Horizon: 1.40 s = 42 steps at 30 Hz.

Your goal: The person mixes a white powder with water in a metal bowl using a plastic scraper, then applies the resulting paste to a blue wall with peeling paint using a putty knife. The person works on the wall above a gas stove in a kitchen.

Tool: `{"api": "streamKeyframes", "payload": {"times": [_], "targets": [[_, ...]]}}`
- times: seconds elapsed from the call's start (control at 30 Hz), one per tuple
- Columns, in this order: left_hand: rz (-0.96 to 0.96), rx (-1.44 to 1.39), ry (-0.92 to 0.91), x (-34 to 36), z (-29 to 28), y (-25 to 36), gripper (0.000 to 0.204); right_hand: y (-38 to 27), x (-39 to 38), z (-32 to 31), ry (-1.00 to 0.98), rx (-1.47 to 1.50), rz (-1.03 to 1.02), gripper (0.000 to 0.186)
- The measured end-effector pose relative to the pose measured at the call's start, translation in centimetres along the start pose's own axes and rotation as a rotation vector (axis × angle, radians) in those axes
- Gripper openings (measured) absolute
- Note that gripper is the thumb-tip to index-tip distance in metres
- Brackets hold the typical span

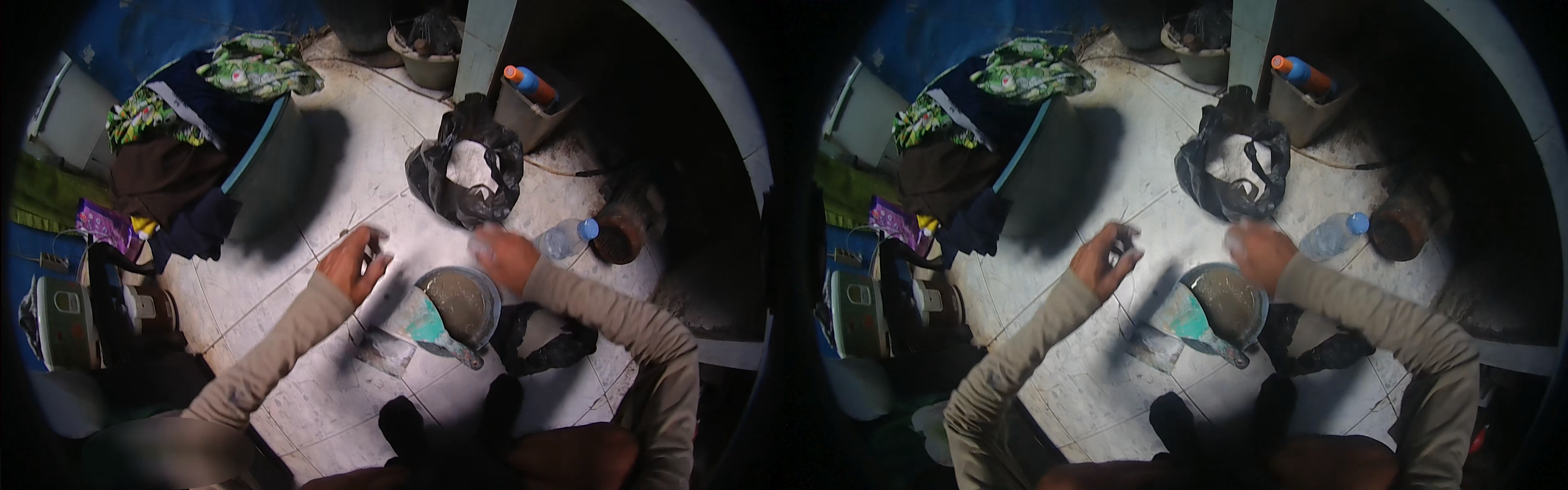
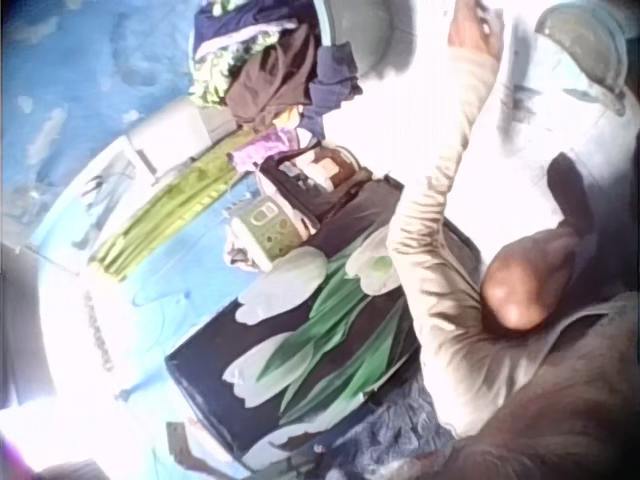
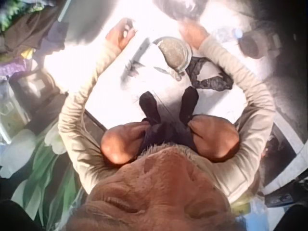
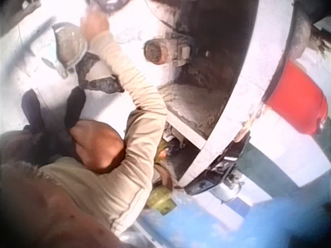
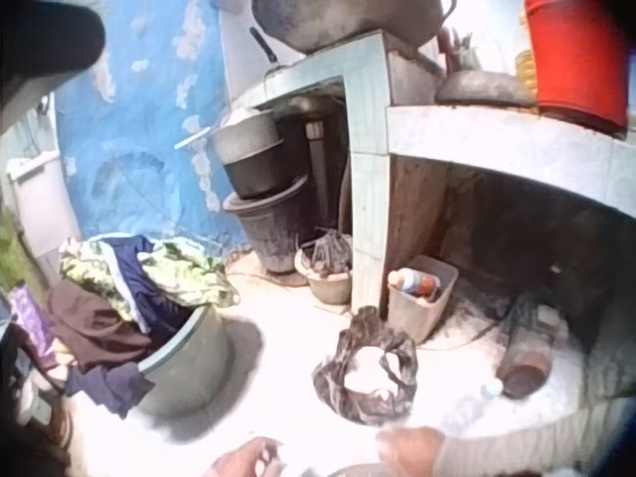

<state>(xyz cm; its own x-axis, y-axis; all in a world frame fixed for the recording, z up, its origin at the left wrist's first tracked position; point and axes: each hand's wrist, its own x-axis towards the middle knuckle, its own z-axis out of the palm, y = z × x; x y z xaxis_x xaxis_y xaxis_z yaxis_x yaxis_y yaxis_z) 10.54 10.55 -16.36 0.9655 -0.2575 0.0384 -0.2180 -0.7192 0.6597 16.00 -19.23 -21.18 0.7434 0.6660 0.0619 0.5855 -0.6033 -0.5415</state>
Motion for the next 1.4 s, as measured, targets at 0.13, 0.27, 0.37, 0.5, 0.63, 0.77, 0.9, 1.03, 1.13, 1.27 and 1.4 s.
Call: {"api": "streamKeyframes", "payload": {"times": [0.13, 0.27, 0.37, 0.5, 0.63, 0.77, 0.9, 1.03, 1.13, 1.27, 1.4], "targets": [[0.124, 0.046, 0.270, 11.6, 2.6, 1.3, 0.060, 3.8, 7.7, -4.4, 0.387, 0.145, -0.030, 0.023], [0.204, 0.298, 0.420, 18.3, 7.6, 0.6, 0.046, 9.3, 10.8, -1.7, 0.126, -0.103, 0.468, 0.027], [0.087, -0.141, 0.355, 18.6, 9.4, -0.6, 0.037, 11.0, 10.6, -0.8, -0.014, -0.115, 0.553, 0.030], [0.074, -0.801, 0.242, 15.7, 9.5, -0.5, 0.020, 13.9, 11.2, 1.4, 0.187, -0.051, 0.253, 0.034], [0.018, -0.969, 0.171, 13.2, 6.9, 0.2, 0.027, 11.7, 13.5, 2.1, -0.138, -0.035, 0.366, 0.044], [0.043, -0.947, 0.161, 13.7, 7.1, -0.1, 0.038, 12.3, 13.2, 4.3, -0.139, -0.243, 0.298, 0.057], [0.061, -0.983, 0.186, 14.2, 7.2, -0.6, 0.044, 11.2, 13.6, 5.3, -0.164, -0.256, 0.263, 0.056], [0.048, -0.959, 0.142, 14.5, 7.7, -0.8, 0.046, 12.4, 12.9, 6.0, -0.116, -0.324, 0.276, 0.057], [0.047, -0.933, 0.153, 14.2, 7.9, -1.0, 0.047, 12.7, 12.6, 6.5, -0.104, -0.294, 0.307, 0.058], [0.121, -0.705, 0.188, 13.9, 6.9, -0.7, 0.048, 13.6, 12.7, 6.6, -0.113, -0.132, 0.417, 0.056], [0.217, -0.401, 0.401, 12.9, 6.9, -0.5, 0.041, 15.7, 11.8, 5.2, 0.034, 0.412, 0.762, 0.061]]}}
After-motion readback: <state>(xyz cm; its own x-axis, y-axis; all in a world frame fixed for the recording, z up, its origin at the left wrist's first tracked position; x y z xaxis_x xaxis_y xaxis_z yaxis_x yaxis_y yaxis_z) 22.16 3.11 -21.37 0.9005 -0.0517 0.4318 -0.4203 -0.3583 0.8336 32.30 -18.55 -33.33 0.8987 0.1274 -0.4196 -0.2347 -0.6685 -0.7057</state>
